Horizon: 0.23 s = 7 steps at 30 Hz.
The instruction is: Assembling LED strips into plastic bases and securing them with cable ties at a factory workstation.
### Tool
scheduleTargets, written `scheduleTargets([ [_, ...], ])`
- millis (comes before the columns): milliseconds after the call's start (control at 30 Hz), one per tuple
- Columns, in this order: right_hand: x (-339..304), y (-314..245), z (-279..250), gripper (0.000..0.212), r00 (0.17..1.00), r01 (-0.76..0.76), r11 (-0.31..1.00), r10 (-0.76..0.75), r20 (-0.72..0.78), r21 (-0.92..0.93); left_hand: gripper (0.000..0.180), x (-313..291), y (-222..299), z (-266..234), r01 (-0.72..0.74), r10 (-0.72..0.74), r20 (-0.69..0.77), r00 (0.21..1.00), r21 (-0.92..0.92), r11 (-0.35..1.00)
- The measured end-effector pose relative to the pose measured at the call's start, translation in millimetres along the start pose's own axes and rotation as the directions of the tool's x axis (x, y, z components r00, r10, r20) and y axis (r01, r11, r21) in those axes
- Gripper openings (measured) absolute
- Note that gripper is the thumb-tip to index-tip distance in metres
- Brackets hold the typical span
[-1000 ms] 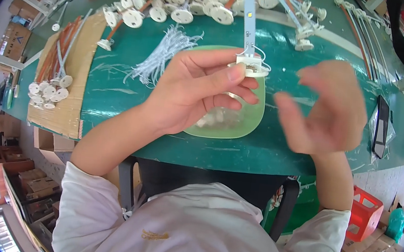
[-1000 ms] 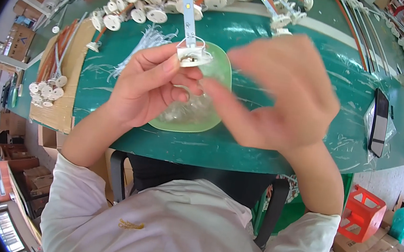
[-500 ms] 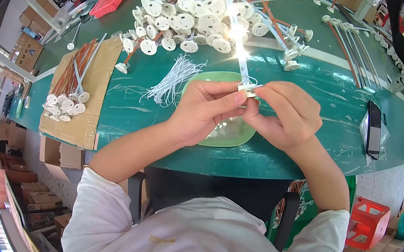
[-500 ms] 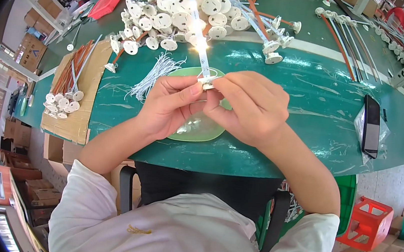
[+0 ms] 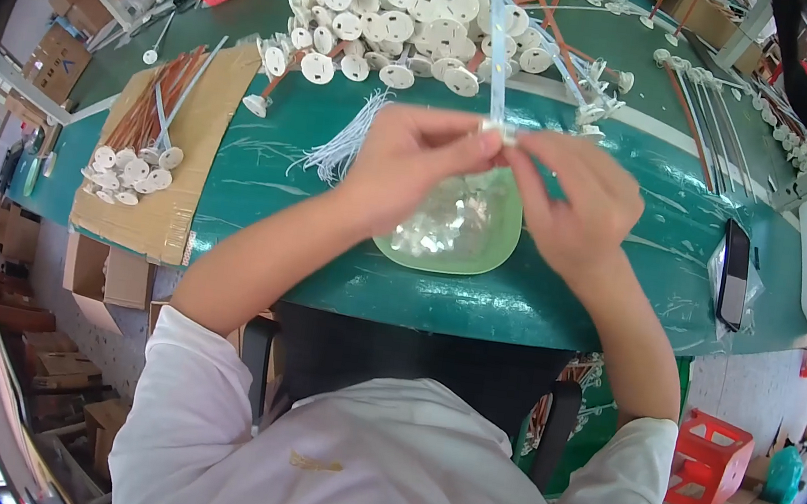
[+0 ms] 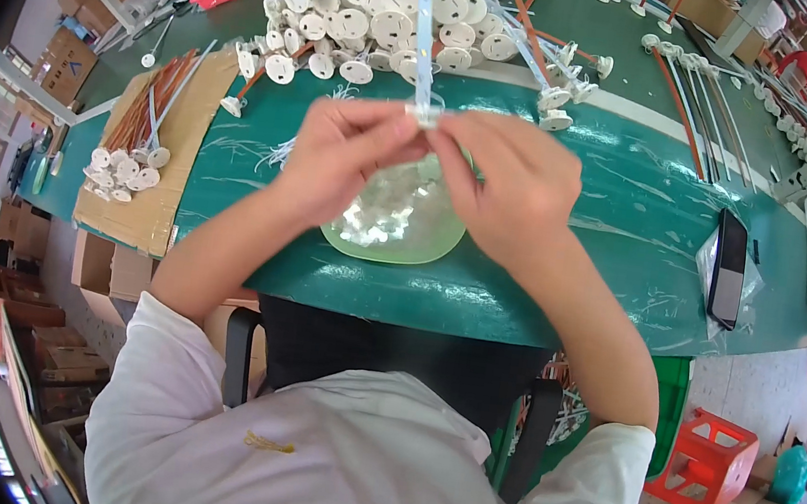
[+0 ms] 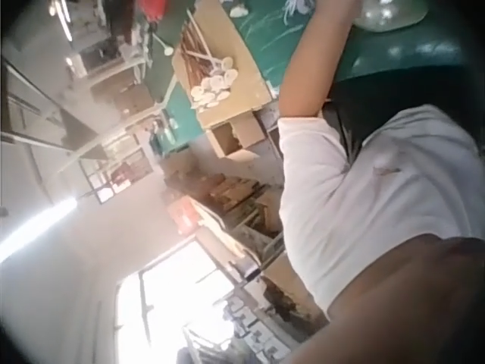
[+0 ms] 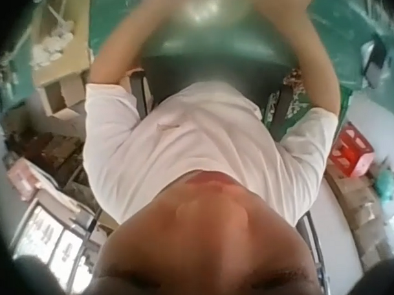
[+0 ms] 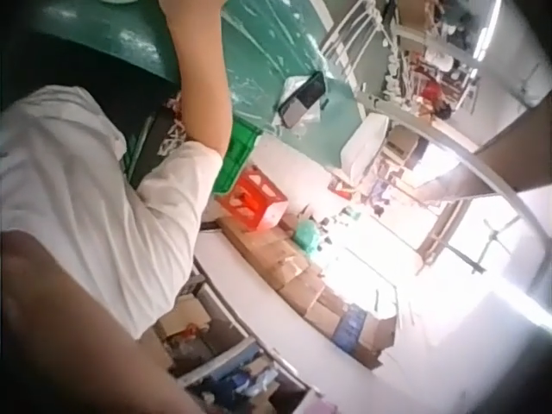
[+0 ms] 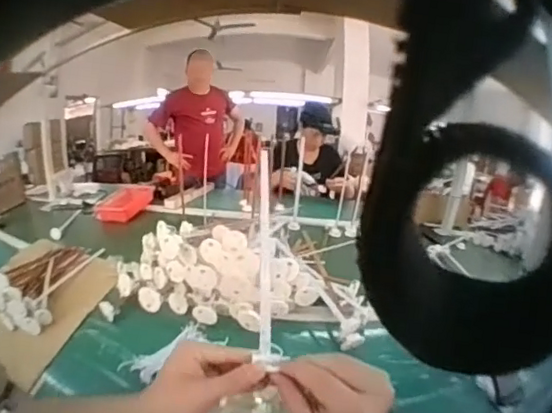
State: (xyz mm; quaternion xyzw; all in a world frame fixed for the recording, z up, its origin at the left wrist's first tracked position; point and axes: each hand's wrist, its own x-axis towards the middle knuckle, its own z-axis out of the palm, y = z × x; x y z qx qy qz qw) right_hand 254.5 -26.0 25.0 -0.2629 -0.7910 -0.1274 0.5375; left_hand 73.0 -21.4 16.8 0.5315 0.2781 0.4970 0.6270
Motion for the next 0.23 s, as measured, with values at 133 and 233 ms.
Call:
scheduleTargets([
  [133,20.4,5.6,-4.4,0.019,0.928,-0.263,0.961,0.227,0.296,0.089,0.025,9.6,19.2,-21.3,-0.074,0.073,-0.013,0.997,-0.093,0.993],
  [233,14.8,4.7,-0.5,0.021,0.670,-0.321,0.944,0.171,0.723,0.074,0.030,4.5,21.7,-32.4,-0.146,0.143,-0.036,0.989,-0.142,0.979],
])
